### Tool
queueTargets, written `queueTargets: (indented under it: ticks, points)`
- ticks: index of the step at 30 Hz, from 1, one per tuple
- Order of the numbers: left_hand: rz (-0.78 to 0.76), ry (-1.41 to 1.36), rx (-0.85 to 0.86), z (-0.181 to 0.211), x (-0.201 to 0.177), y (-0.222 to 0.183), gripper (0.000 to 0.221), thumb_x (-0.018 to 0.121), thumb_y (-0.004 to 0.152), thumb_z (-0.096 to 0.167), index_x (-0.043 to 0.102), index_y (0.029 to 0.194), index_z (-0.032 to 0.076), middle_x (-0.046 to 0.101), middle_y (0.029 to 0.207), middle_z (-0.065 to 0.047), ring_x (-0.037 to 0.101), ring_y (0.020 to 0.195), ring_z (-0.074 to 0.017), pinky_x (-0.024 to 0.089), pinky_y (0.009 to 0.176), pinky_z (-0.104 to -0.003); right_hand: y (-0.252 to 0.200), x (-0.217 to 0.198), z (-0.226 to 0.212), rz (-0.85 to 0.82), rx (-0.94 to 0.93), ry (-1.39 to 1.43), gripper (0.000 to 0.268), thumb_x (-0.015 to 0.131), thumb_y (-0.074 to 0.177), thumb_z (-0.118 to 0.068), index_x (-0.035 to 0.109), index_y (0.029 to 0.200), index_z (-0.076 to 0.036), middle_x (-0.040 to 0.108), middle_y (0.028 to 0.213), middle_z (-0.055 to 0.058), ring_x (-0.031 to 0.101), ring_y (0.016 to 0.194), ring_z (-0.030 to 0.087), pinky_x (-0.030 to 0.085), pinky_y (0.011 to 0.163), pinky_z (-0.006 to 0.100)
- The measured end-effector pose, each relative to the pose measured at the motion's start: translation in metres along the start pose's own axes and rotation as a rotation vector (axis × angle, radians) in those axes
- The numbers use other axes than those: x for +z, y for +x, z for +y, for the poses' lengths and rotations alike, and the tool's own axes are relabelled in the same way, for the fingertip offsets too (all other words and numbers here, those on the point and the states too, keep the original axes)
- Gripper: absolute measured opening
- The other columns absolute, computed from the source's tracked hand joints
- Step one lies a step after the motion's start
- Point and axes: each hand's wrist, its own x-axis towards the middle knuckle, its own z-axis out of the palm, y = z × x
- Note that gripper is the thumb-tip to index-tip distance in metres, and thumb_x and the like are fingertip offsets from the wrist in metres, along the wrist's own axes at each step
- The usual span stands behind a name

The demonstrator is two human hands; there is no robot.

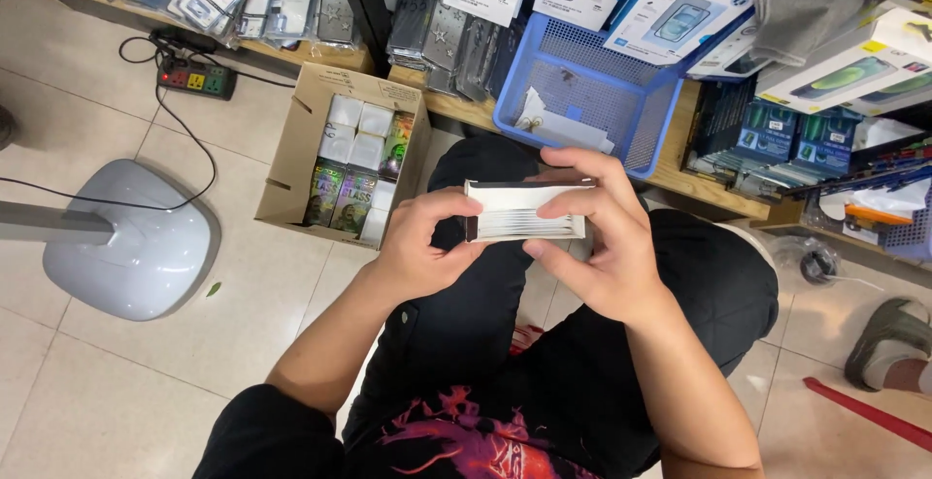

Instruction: Unboxing and cleaning multiple mobile phone screen protectors using a cloth.

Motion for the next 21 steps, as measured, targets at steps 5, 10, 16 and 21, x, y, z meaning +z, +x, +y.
queueTargets:
  ticks: [5, 10, 16, 21]
  points:
    - [0.187, -0.076, 0.075, 0.008, 0.004, 0.014, 0.039, 0.08, 0.073, -0.004, 0.06, 0.107, 0.0, 0.07, 0.098, -0.02, 0.072, 0.089, -0.0364, 0.06, 0.073, -0.043, -0.021, 0.003, 0.027, 0.238, -0.067, 0.086, 0.044, 0.078, 0.078, -0.001, 0.048, 0.111, 0.002, 0.051, 0.126, 0.029, 0.062, 0.115, 0.04, 0.055, 0.091, 0.041]
    - [0.197, -0.04, 0.199, 0.017, 0.006, 0.028, 0.03, 0.076, 0.081, 0.002, 0.063, 0.107, -0.001, 0.065, 0.117, -0.025, 0.069, 0.103, -0.0388, 0.06, 0.083, -0.044, -0.024, 0.016, 0.039, 0.341, -0.221, -0.054, 0.027, 0.074, 0.085, -0.006, 0.055, 0.101, 0.004, 0.059, 0.11, 0.029, 0.069, 0.101, 0.043, 0.058, 0.081, 0.045]
    - [0.263, -0.353, 0.251, 0.012, 0.007, 0.03, 0.022, 0.069, 0.089, 0.015, 0.06, 0.096, -0.004, 0.062, 0.112, -0.028, 0.067, 0.104, -0.042, 0.06, 0.084, -0.044, -0.008, 0.02, 0.026, 0.357, -0.249, -0.055, 0.019, 0.071, 0.086, -0.005, 0.059, 0.095, 0.007, 0.064, 0.104, 0.03, 0.073, 0.088, 0.043, 0.061, 0.073, 0.046]
    - [0.313, -0.466, 0.196, 0.024, 0.007, 0.044, 0.03, 0.07, 0.087, 0.002, 0.044, 0.102, -0.002, 0.067, 0.093, -0.021, 0.071, 0.093, -0.0359, 0.06, 0.078, -0.036, -0.009, 0.02, 0.027, 0.351, -0.226, 0.037, 0.02, 0.068, 0.087, 0.001, 0.054, 0.1, 0.008, 0.064, 0.107, 0.031, 0.071, 0.092, 0.046, 0.061, 0.076, 0.048]
